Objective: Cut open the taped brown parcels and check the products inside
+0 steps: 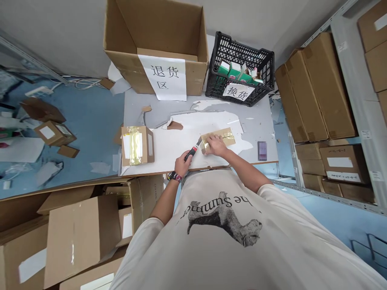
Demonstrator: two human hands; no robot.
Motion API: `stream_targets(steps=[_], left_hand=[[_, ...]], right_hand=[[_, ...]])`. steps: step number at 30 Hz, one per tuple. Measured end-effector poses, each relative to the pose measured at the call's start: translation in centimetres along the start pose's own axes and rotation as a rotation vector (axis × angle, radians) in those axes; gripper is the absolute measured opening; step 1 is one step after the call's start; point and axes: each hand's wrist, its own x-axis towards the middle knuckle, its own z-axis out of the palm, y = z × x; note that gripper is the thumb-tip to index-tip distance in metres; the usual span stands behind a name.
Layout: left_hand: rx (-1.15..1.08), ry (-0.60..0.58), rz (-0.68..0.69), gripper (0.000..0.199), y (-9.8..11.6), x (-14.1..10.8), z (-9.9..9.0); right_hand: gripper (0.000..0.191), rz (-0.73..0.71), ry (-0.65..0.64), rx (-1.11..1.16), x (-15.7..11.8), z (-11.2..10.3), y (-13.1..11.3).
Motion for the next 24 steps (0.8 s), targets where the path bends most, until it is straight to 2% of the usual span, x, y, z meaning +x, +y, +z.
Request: stream_targets(steps=[6,11,18,21,24], left_hand=[[0.092,-0.027,0.036,0.046,-0.8,1.2,0.2],[0.209,-0.020,0.086,0.047,-1.0,2.6,-0.5],[0.209,-0.291,0.005,0.064,0.4,3.9,-3.4],[0.281,-0.306,0.024,0.062,0.9,4.4,-4.3],[0.332,-0.321,0.048,0.061,1.5,5.4,-4.1]], right_hand=[[0.063,-0.086,0.011,-0.032,-0.6,-0.6,1.0],[0.060,-0.122,0.080,0.001,-0.9,0.2,1.4],[0.061,-0.206,0.199,0.102,0.5,1.9,2.2],[0.066,-0.209,0.197,0.090,1.1,2.1,2.2],[0.077,-0.204,0.181,0.068,1.6,2.2,2.2]])
